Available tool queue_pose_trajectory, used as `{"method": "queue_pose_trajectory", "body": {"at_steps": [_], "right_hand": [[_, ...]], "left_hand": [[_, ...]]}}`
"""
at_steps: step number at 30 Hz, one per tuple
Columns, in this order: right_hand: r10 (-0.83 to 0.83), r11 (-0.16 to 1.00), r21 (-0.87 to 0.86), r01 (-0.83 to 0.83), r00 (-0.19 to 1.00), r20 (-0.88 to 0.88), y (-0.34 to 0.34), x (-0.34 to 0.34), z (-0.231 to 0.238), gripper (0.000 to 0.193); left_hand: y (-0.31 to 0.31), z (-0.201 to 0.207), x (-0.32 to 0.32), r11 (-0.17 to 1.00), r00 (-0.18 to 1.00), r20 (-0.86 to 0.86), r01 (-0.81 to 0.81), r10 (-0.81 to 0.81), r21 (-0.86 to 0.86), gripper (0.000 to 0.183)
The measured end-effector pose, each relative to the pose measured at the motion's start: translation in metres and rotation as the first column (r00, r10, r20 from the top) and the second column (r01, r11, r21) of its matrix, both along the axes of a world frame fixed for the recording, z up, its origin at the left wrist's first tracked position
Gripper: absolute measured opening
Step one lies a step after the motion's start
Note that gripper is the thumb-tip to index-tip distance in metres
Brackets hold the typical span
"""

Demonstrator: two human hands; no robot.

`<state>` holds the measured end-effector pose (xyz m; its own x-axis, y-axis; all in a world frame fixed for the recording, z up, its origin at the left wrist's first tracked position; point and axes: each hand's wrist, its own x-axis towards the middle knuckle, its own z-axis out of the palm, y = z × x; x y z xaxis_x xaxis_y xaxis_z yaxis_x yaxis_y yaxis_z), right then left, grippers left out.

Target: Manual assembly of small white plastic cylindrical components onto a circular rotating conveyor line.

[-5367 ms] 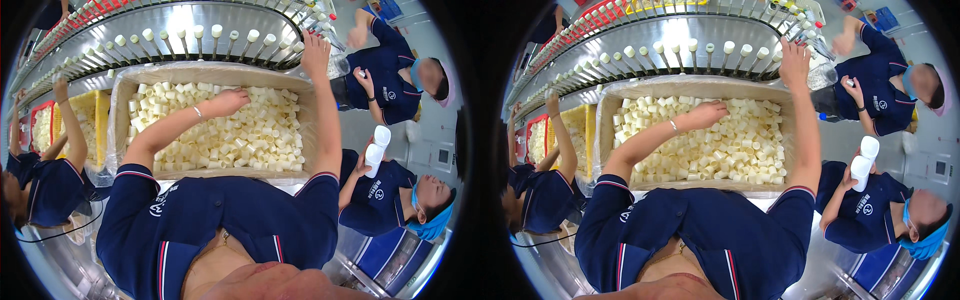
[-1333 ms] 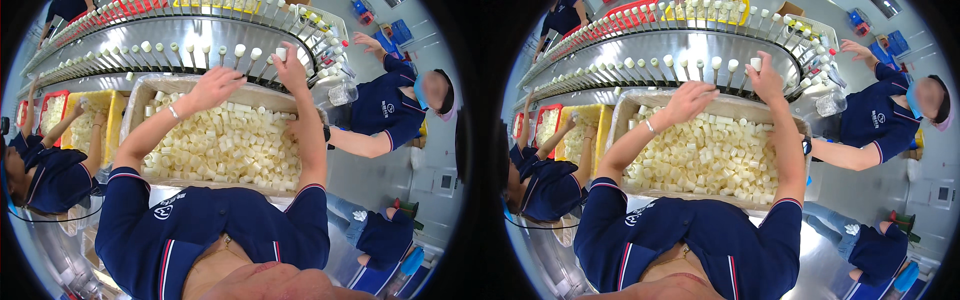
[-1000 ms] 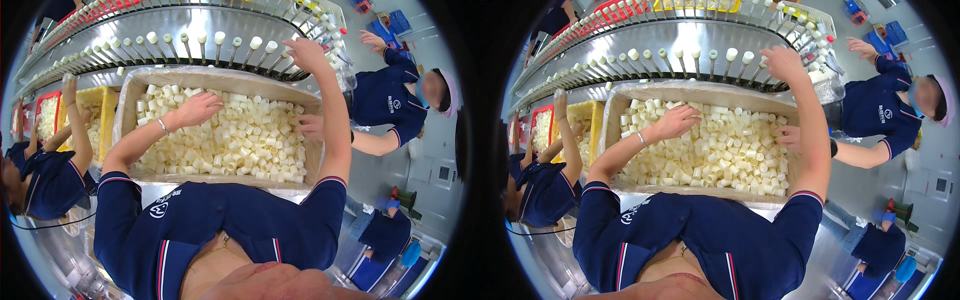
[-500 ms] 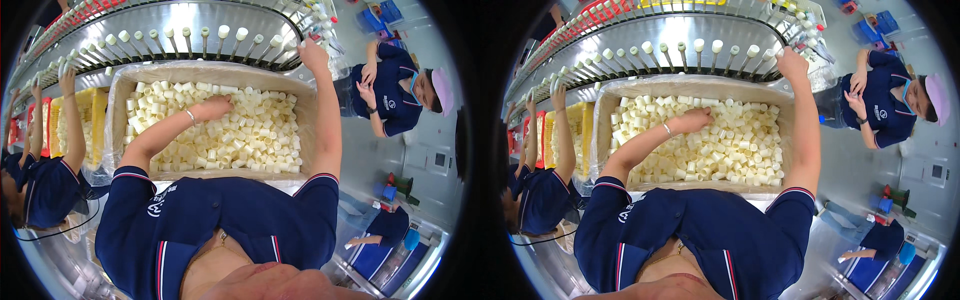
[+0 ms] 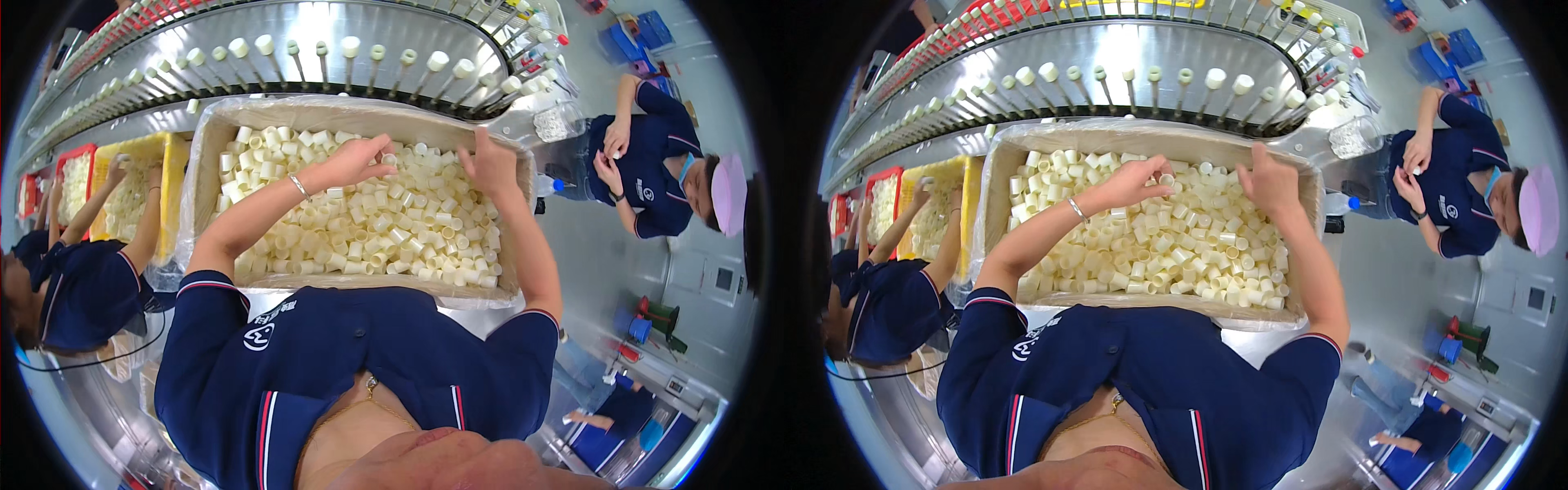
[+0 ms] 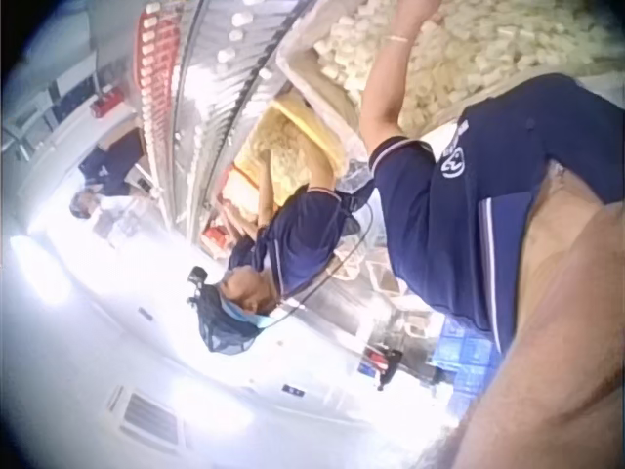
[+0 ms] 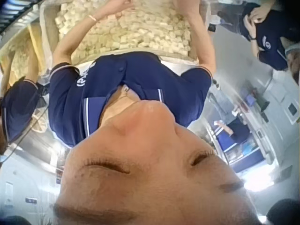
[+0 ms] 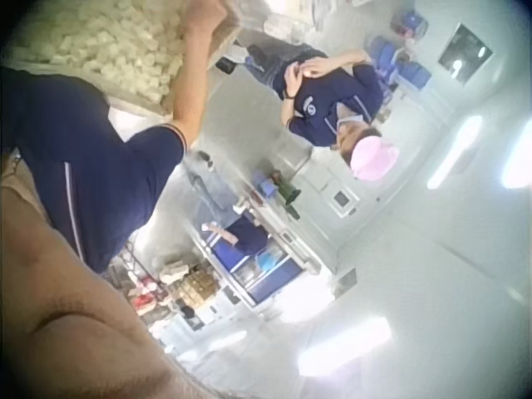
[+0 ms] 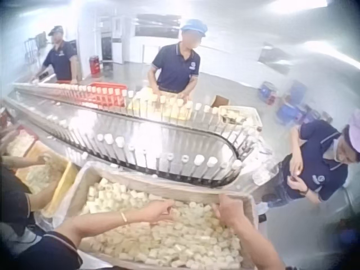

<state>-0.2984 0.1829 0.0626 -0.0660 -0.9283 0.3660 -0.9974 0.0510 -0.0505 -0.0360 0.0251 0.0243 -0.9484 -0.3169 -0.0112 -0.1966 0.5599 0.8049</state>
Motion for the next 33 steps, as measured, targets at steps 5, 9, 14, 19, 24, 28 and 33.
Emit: {"method": "queue_pose_trajectory", "body": {"at_steps": [5, 9, 14, 19, 24, 28, 33], "right_hand": [[-0.126, 0.968, 0.232, 0.101, 0.987, 0.097, 0.023, 0.03, 0.001, 0.065], [-0.089, 0.859, 0.503, 0.096, 0.995, -0.039, 0.042, 0.039, -0.02, 0.061], [-0.133, 0.761, 0.644, 0.072, 0.99, 0.046, 0.056, 0.011, -0.061, 0.038], [0.014, 0.927, 0.366, -0.083, 0.982, 0.188, 0.016, 0.026, -0.002, 0.027], [0.085, 0.987, 0.057, -0.15, 0.791, 0.606, -0.052, 0.048, 0.062, 0.026], [0.099, 0.991, 0.03, -0.131, 0.862, 0.496, -0.114, 0.044, 0.075, 0.025], [0.001, 0.986, 0.163, -0.037, 0.977, 0.212, -0.167, 0.038, 0.066, 0.03]], "left_hand": [[-0.002, 0.041, 0.013, 0.99, 0.989, -0.124, -0.06, 0.076, 0.131, 0.035], [-0.016, 0.065, 0.026, 0.985, 0.959, -0.251, -0.097, 0.131, 0.141, 0.03], [-0.063, 0.102, 0.041, 0.927, 0.907, -0.292, -0.352, 0.303, -0.131, 0.037], [-0.131, 0.101, 0.06, 0.61, 0.783, -0.4, -0.622, 0.476, -0.491, 0.035], [-0.174, 0.099, 0.049, 0.553, 0.871, -0.228, -0.459, 0.435, -0.695, 0.022], [-0.173, 0.105, 0.012, 0.656, 0.899, 0.165, -0.161, 0.407, -0.738, 0.021], [-0.149, 0.096, -0.005, 0.405, 0.967, -0.09, -0.183, 0.237, -0.896, 0.036]]}}
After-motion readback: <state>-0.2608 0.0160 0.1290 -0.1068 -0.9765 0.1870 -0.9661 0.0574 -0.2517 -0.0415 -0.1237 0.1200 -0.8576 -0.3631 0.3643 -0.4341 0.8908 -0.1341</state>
